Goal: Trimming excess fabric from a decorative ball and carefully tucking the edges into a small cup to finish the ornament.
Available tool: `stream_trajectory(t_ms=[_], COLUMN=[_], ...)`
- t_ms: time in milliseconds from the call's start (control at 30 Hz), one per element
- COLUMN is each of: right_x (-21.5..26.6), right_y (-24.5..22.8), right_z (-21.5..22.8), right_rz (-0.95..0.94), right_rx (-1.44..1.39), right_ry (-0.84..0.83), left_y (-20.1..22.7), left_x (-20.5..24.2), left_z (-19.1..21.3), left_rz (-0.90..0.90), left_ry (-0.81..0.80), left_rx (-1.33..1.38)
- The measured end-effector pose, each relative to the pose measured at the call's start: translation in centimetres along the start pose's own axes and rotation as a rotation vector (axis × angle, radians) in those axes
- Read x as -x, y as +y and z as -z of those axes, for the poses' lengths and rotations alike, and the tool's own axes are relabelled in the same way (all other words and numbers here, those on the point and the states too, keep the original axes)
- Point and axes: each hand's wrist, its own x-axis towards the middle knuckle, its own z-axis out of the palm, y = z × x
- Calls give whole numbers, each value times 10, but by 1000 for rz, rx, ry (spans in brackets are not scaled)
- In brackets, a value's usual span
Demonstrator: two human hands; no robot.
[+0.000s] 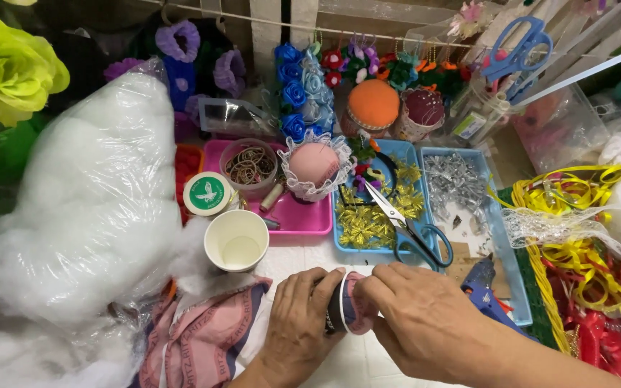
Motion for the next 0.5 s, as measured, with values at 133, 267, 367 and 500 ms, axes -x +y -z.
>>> stream_trajectory(t_ms=[133,267,367,500], right_x=[-4,-9,-8,-6], right_y=[0,2,8,13], right_z=[-10,-19,-27,-31], right_rz=[-55,-150,-164,-146], right_rx=[26,-10,-30,-84], right_ry=[-35,-144,-141,-152], left_y=[-1,-4,-6,-6], left_x=[1,3,2,1], left_z=[-3,-5,-5,-5], left_rz=[-1,-9,1,-1], left_ry=[2,-2,3,-14], left_rx=[-15,-57,-59,-71])
